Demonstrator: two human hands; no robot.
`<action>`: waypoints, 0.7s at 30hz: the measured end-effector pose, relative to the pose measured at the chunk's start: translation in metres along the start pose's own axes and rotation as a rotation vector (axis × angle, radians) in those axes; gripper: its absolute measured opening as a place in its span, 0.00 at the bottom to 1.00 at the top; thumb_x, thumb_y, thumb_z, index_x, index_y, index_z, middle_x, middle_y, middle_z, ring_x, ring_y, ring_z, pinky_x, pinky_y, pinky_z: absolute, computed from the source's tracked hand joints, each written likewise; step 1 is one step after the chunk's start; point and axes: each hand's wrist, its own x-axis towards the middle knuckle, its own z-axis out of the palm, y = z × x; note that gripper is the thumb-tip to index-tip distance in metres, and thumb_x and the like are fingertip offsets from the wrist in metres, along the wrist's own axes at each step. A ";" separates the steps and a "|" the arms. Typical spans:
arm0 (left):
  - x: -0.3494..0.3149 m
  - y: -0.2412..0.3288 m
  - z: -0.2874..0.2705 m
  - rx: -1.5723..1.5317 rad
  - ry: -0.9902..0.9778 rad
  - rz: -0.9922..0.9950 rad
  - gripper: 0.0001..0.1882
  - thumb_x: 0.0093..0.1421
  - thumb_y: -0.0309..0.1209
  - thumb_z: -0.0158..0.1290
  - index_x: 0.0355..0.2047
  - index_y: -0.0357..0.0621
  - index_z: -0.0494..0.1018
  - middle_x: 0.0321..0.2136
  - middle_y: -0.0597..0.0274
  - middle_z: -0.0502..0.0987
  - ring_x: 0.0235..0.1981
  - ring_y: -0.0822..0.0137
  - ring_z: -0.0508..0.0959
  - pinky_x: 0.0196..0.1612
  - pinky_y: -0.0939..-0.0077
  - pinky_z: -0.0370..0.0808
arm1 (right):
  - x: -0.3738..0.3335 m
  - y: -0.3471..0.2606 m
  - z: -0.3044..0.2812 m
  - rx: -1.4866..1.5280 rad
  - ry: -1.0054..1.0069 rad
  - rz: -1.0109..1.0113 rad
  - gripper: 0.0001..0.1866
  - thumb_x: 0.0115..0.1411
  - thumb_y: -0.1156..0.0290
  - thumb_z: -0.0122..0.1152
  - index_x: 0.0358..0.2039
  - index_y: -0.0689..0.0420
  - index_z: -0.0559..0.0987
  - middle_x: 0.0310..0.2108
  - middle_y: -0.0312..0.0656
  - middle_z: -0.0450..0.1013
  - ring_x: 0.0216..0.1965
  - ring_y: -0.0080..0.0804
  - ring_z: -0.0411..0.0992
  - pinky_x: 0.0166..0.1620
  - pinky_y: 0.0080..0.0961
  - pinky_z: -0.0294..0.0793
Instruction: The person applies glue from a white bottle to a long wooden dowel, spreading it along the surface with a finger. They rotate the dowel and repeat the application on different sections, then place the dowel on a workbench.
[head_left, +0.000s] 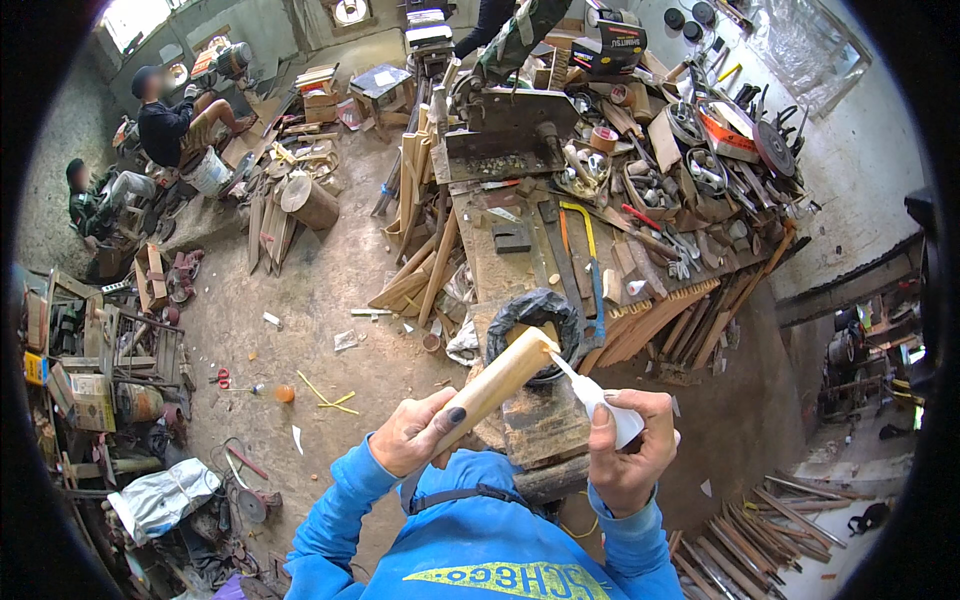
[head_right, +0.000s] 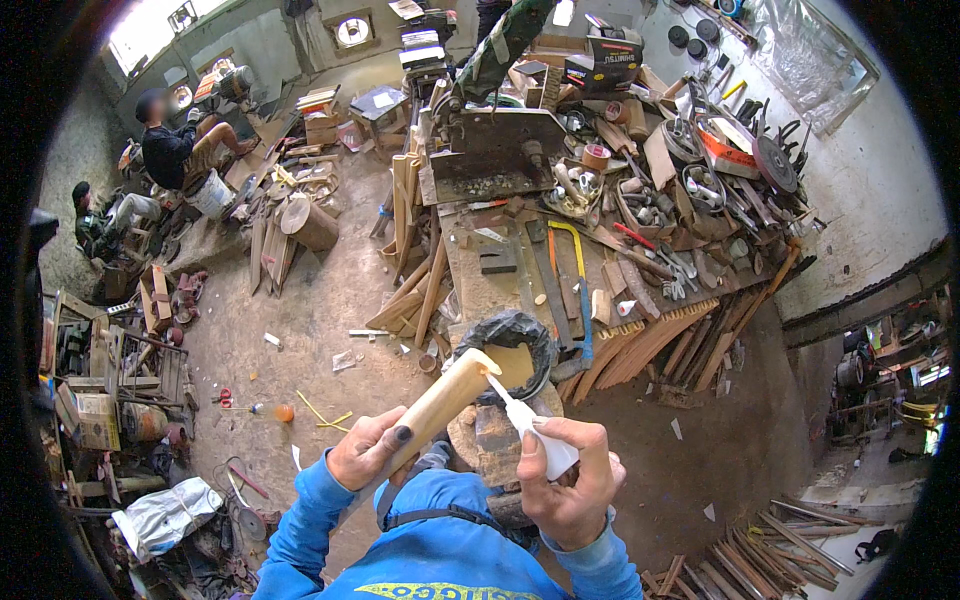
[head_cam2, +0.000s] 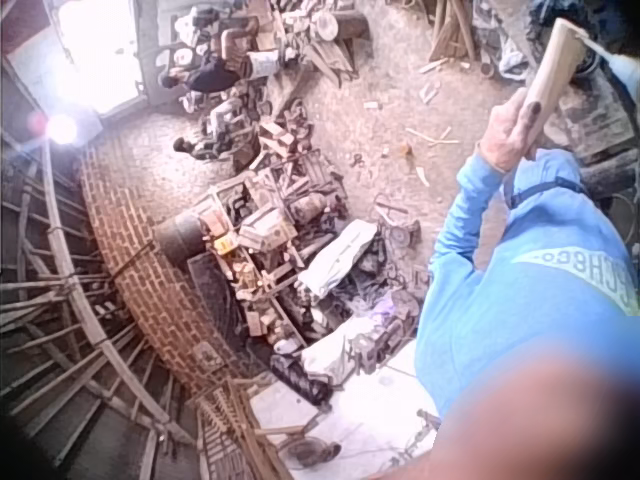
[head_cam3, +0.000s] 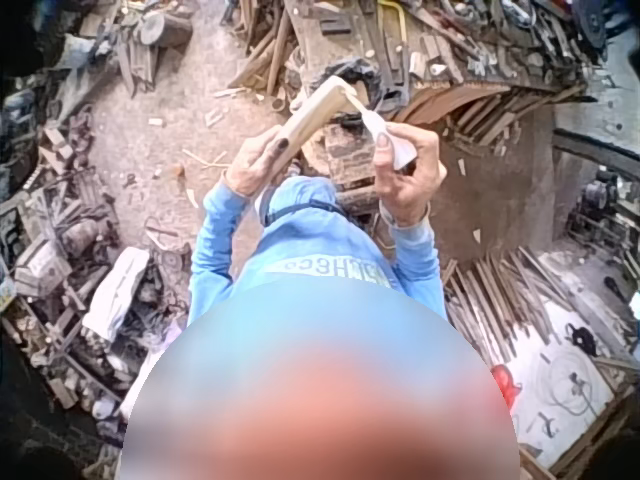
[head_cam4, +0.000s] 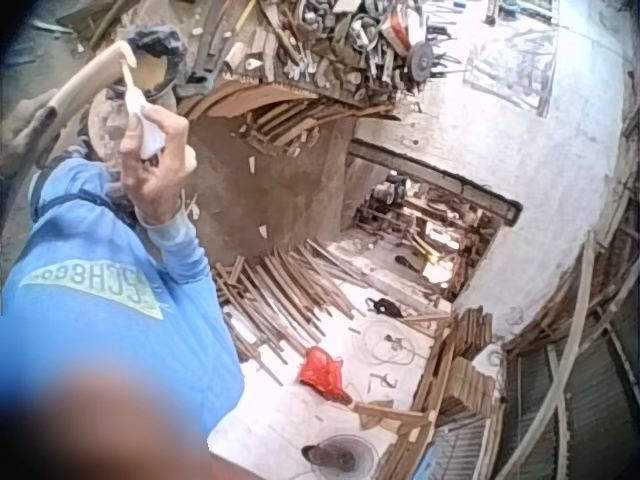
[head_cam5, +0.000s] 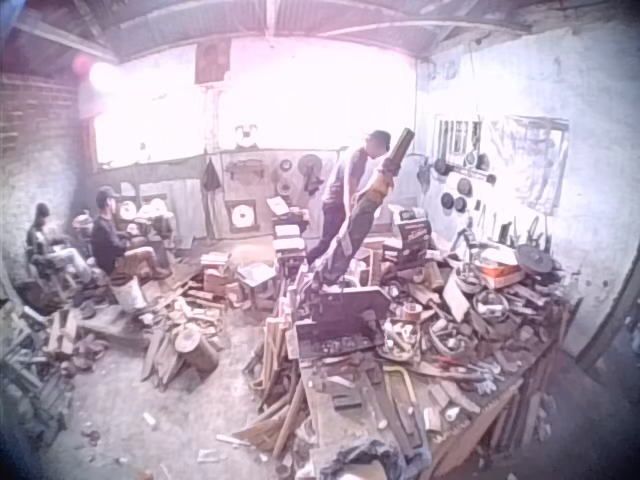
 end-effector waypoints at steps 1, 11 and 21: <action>0.000 0.000 0.000 -0.009 0.003 -0.001 0.18 0.71 0.43 0.40 0.44 0.39 0.69 0.17 0.64 0.72 0.15 0.73 0.76 0.19 0.77 0.73 | -0.001 0.000 0.000 0.024 -0.011 -0.003 0.10 0.58 0.70 0.61 0.36 0.61 0.72 0.26 0.38 0.73 0.24 0.15 0.68 0.27 0.15 0.67; 0.000 -0.007 -0.003 0.140 0.177 -0.100 0.19 0.71 0.44 0.40 0.44 0.40 0.68 0.18 0.61 0.72 0.15 0.71 0.75 0.19 0.74 0.73 | 0.006 0.043 0.014 0.428 -0.017 0.246 0.15 0.60 0.76 0.60 0.39 0.59 0.61 0.27 0.47 0.75 0.27 0.23 0.74 0.29 0.20 0.76; -0.018 -0.066 -0.027 -0.864 -0.042 -0.522 0.21 0.70 0.52 0.37 0.46 0.49 0.65 0.28 0.52 0.78 0.14 0.69 0.72 0.16 0.76 0.72 | 0.040 0.143 0.066 -0.079 -0.615 0.311 0.17 0.60 0.73 0.60 0.46 0.62 0.67 0.33 0.52 0.78 0.37 0.42 0.78 0.41 0.34 0.76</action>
